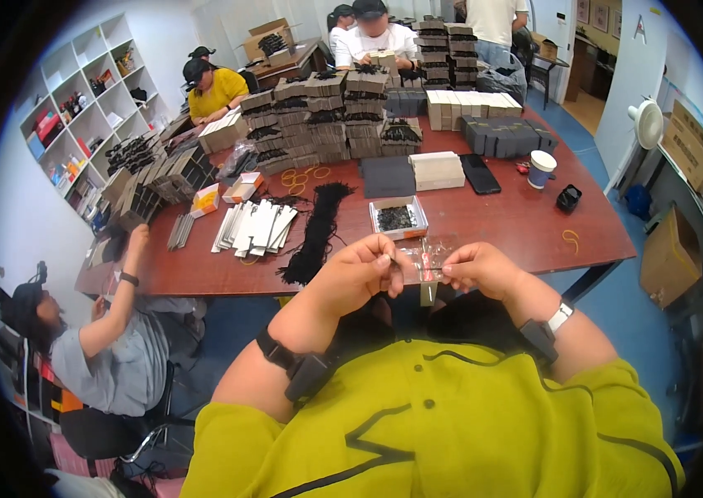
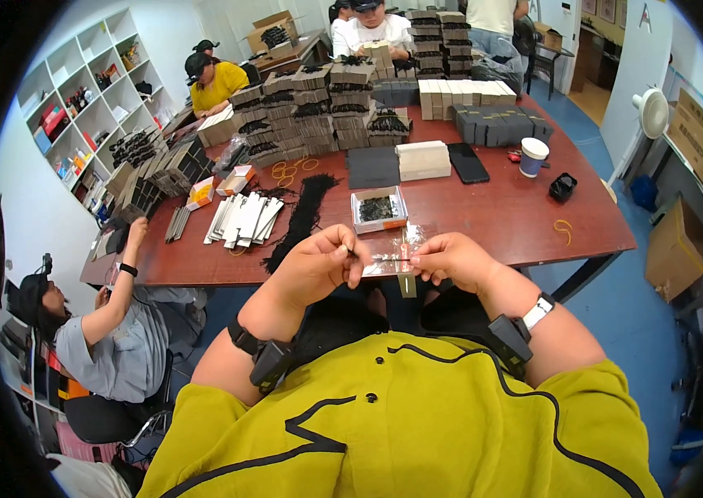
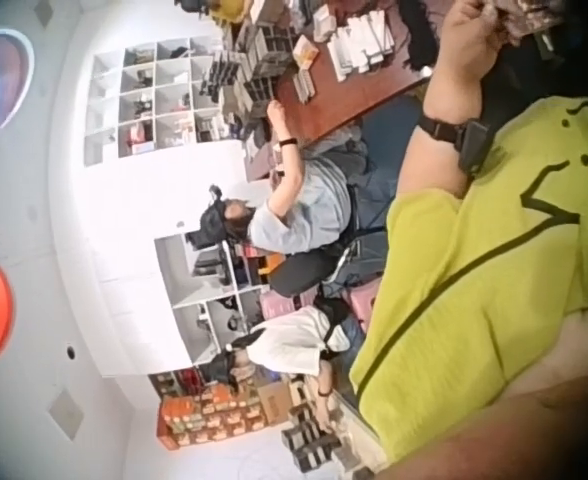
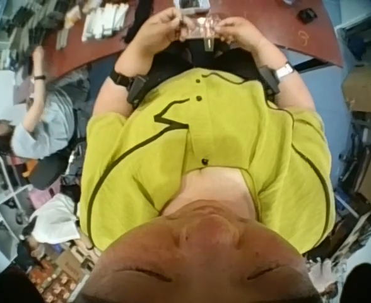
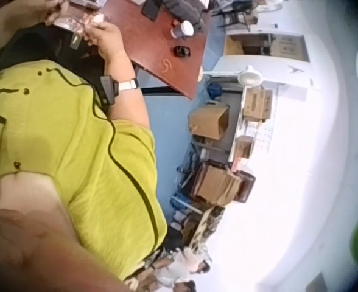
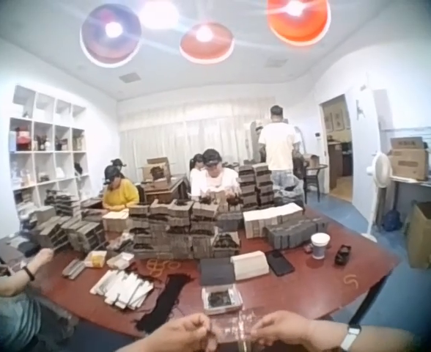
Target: Assembling and stacking cardboard packaging components at a shared work table.
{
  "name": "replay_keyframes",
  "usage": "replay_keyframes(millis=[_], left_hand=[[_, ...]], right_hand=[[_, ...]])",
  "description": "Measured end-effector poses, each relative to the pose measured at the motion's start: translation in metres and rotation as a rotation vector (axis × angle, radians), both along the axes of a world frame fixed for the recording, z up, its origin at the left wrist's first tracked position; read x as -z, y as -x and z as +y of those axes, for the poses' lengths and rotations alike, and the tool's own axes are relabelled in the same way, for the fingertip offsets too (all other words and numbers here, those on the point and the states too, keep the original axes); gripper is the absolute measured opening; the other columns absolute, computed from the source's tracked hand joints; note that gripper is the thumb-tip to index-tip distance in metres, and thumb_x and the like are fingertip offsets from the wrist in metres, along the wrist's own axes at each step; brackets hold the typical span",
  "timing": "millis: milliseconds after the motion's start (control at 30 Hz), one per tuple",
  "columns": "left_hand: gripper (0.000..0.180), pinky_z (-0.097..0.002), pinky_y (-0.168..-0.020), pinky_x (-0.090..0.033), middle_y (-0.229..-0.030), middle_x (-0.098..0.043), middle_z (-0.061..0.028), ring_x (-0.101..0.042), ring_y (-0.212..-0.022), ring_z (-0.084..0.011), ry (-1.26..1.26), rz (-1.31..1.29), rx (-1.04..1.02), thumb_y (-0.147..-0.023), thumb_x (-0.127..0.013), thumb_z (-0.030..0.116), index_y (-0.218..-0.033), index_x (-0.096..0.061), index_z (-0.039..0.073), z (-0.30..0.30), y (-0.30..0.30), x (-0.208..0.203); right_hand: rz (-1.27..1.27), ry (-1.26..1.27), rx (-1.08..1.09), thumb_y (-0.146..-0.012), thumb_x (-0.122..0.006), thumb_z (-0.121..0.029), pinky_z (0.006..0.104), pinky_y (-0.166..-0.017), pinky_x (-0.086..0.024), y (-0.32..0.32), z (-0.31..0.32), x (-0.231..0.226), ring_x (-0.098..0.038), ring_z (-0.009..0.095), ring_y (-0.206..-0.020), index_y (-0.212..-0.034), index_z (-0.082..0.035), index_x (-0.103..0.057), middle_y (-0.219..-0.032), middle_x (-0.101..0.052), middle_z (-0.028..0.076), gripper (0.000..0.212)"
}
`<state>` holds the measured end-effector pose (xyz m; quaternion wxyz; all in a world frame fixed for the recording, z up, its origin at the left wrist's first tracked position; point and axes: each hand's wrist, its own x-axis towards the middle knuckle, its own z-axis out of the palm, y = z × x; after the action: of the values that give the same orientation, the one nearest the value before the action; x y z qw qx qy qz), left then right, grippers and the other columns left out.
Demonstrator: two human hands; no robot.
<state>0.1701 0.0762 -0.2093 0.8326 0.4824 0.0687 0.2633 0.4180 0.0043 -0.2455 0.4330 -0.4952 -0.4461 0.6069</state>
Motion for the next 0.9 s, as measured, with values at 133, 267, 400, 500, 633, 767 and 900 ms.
replay_keyframes(millis=[133,267,400,500,633,767,900], left_hand=[[0.008,-0.0232,-0.058,-0.039,-0.072,-0.05,-0.0037,-0.046,-0.062,-0.0099,-0.335,0.33,0.101,-0.095,-0.045,0.012,-0.088,-0.045,0.007,0.004,0.005,0.022],[0.009,-0.0222,-0.052,-0.036,-0.068,-0.05,-0.0019,-0.045,-0.057,-0.0094,-0.385,0.646,0.082,-0.094,-0.045,0.009,-0.086,-0.045,0.007,0.015,0.005,0.091],[0.01,-0.0231,-0.055,-0.037,-0.069,-0.049,-0.0016,-0.045,-0.058,-0.0104,-0.38,0.758,-0.077,-0.095,-0.046,0.012,-0.086,-0.046,0.008,0.007,0.004,0.103],[0.007,-0.0227,-0.054,-0.039,-0.069,-0.05,-0.0029,-0.046,-0.056,-0.0115,-0.24,0.571,-0.012,-0.093,-0.047,0.01,-0.087,-0.045,0.007,0.006,0.005,0.099],[0.007,-0.024,-0.06,-0.041,-0.075,-0.051,-0.0046,-0.048,-0.062,-0.013,-0.047,0.415,0.037,-0.094,-0.047,0.012,-0.089,-0.045,0.007,-0.003,-0.003,0.085],[0.007,-0.0267,-0.065,-0.04,-0.079,-0.05,-0.0053,-0.048,-0.068,-0.0148,0.132,0.108,0.136,-0.095,-0.045,0.012,-0.092,-0.043,0.007,-0.014,-0.015,0.065],[0.005,-0.0285,-0.067,-0.04,-0.079,-0.05,-0.0052,-0.048,-0.068,-0.0156,0.153,-0.008,0.091,-0.095,-0.045,0.012,-0.093,-0.045,0.008,-0.012,-0.013,0.07]], right_hand=[[-0.068,0.079,-0.047,-0.084,-0.065,-0.014,0.0228,-0.058,-0.049,-0.005,-0.018,0.003,-0.062,0.013,-0.067,-0.086,0.0,-0.066,-0.077,-0.066,0.007,0.014],[-0.241,0.177,-0.014,-0.085,-0.064,-0.015,0.0251,-0.061,-0.052,0.011,-0.025,0.035,-0.062,0.015,-0.064,-0.08,0.001,-0.064,-0.074,-0.065,0.008,0.016],[-0.314,0.051,0.071,-0.087,-0.062,-0.017,0.0251,-0.06,-0.051,0.019,-0.02,0.065,-0.057,0.012,-0.06,-0.084,0.0,-0.063,-0.072,-0.061,0.004,0.017],[-0.387,0.015,0.081,-0.086,-0.063,-0.016,0.0245,-0.055,-0.047,0.02,-0.024,0.069,-0.054,0.01,-0.057,-0.087,-0.002,-0.063,-0.071,-0.059,0.002,0.014],[-0.509,0.102,-0.062,-0.085,-0.065,-0.015,0.0223,-0.057,-0.045,0.026,-0.031,0.043,-0.053,0.008,-0.058,-0.097,-0.003,-0.065,-0.071,-0.059,0.001,0.017],[-0.434,0.043,-0.256,-0.083,-0.068,-0.017,0.0191,-0.06,-0.042,0.025,-0.029,0.046,-0.05,0.006,-0.062,-0.11,-0.005,-0.065,-0.073,-0.061,0.0,0.03],[-0.155,0.127,-0.343,-0.084,-0.067,-0.02,0.0192,-0.062,-0.041,0.024,-0.03,0.046,-0.048,0.006,-0.065,-0.107,-0.001,-0.064,-0.071,-0.059,0.0,0.03]])
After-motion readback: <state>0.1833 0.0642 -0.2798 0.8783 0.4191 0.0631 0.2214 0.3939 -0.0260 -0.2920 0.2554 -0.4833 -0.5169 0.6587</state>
